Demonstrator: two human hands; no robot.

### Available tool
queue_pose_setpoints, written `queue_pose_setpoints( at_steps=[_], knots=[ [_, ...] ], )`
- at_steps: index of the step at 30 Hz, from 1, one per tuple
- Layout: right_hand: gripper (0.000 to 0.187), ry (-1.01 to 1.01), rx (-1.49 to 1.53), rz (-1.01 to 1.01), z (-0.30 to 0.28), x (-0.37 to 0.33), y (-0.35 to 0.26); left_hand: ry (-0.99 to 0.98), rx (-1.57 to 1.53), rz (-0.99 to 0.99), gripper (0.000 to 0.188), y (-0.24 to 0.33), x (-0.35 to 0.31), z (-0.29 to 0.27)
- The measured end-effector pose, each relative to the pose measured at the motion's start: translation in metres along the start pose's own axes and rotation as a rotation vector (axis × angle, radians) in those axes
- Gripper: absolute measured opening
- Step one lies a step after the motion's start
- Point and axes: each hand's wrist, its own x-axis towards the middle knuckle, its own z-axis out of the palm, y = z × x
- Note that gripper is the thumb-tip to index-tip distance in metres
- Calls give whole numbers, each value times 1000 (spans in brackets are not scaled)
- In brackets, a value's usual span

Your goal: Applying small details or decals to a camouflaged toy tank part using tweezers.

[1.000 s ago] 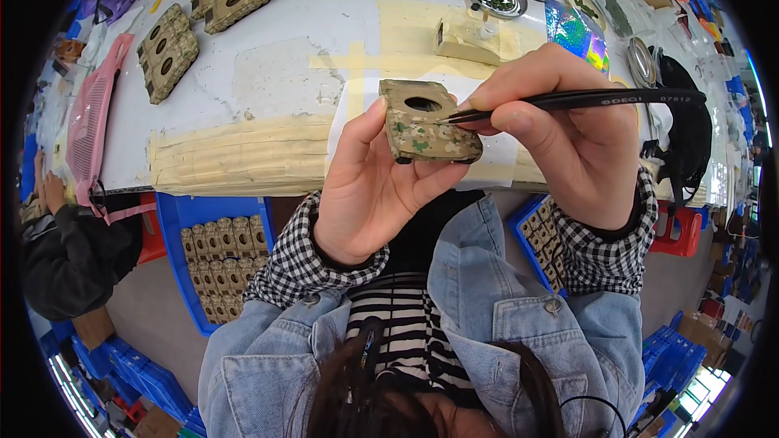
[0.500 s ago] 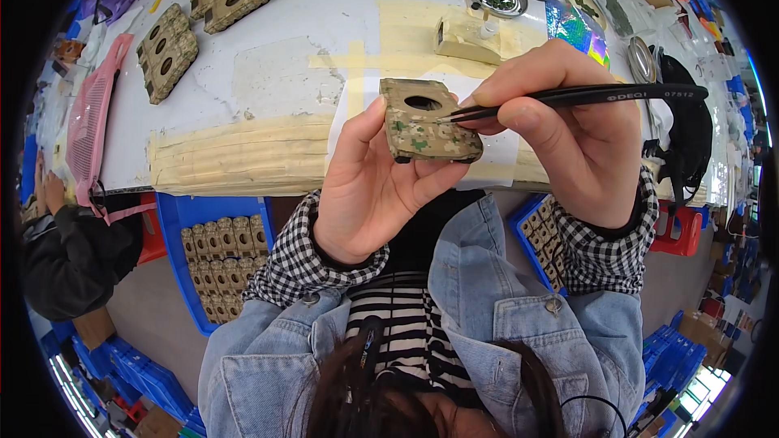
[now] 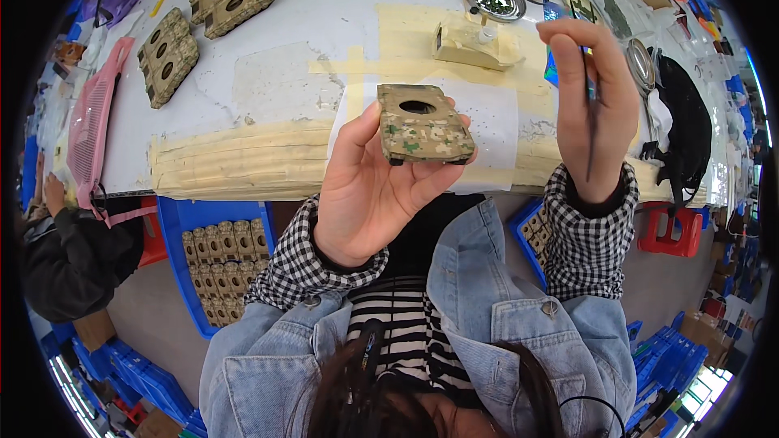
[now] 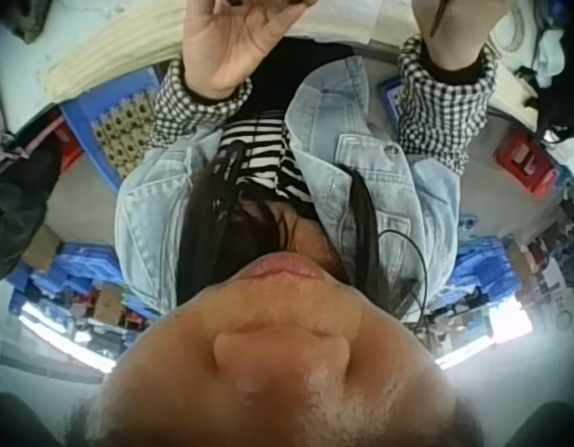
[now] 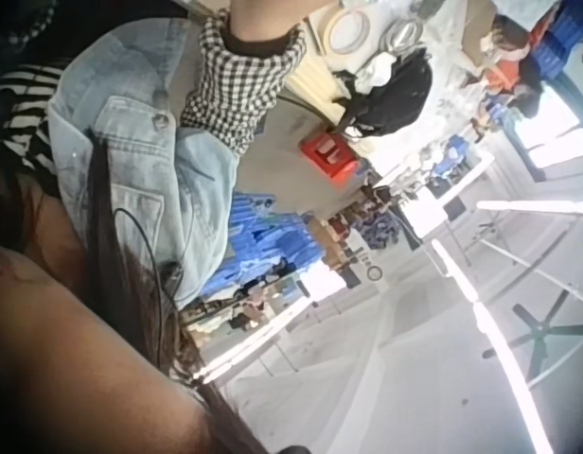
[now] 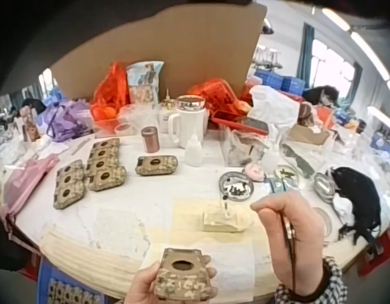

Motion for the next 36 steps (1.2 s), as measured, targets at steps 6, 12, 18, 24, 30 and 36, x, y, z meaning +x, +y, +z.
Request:
queue_pose_setpoints(
  at_steps=[6, 12, 18, 24, 30, 36],
  knots=[
    [18, -48, -326, -260, 21, 12, 26, -6, -21, 1, 65, 1, 0, -1],
    [15, -137, -339, -234, 31, 22, 10, -17, -26, 15, 65, 1, 0, -1],
    [9, -47, -246, -228, 23, 22, 1, 25, -5, 20, 59, 1, 0, 2],
    [9, -90, 431, 67, 9, 2, -22, 4, -6, 23, 63, 3, -2, 1],
    [16, -268, 729, 254, 15, -11, -32, 56, 27, 25, 55, 0, -1, 7],
    [18, -320, 770, 312, 16, -9, -35, 23, -34, 28, 58, 1, -3, 1]
  ],
)
